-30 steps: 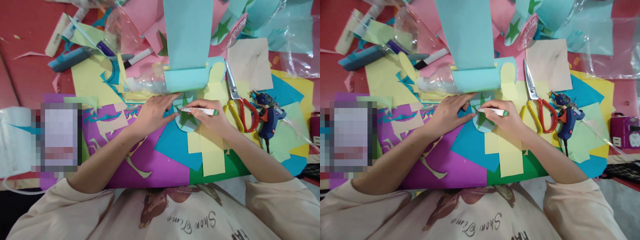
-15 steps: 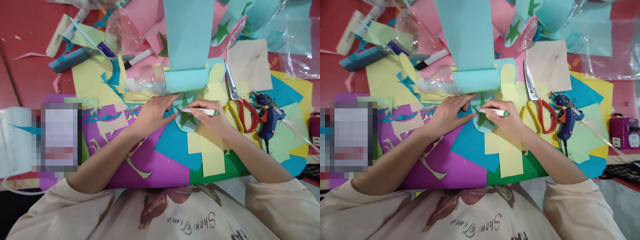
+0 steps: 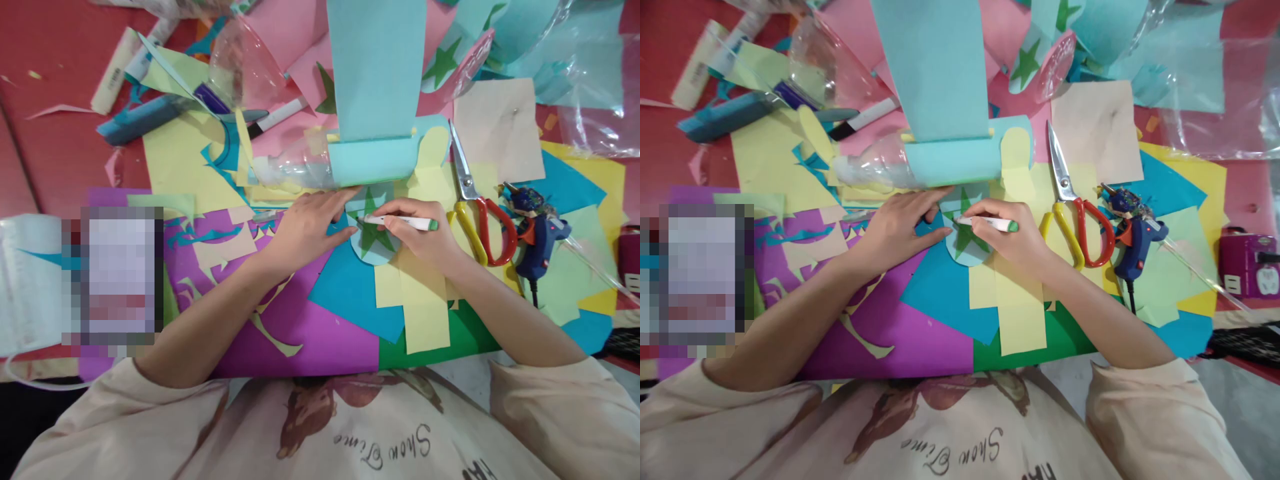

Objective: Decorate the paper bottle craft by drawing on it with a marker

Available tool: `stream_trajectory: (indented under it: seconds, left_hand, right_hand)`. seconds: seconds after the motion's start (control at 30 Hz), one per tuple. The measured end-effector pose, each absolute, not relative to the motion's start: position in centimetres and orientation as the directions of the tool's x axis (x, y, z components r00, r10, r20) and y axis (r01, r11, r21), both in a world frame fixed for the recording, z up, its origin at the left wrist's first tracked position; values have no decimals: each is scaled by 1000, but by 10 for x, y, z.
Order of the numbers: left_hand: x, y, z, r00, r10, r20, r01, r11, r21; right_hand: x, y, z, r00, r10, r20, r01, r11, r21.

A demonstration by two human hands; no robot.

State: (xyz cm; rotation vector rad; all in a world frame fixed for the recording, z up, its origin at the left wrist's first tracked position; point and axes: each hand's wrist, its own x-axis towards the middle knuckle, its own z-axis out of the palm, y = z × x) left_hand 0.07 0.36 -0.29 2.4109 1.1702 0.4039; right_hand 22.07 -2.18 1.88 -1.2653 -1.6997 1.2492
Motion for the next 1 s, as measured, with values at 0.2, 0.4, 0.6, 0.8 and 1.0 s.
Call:
stream_trajectory:
  seconds: [0.2,0.4,0.6,0.8,1.0]
  left_hand:
    - [1,3,-3,600,797,77,673,-554,491]
    - [1,3,-3,598,797,83,673,-556,489]
    - [1,3,-3,601,796,78,676,-558,481]
    - [1,3,-4,600,794,102,661,-563,496]
    - [0,3,-4,599,796,93,666,-559,495]
  right_hand:
    - [220,-22,18,-295,955,-24,271,60,-961]
    - [220,-21,17,-301,953,7,290,98,-952]
    - [220,-21,20,-307,950,-48,273,39,-961]
    - [218,-20,22,-217,975,-51,217,-3,-976]
    - [220,-20,17,-199,979,-51,156,-20,-987]
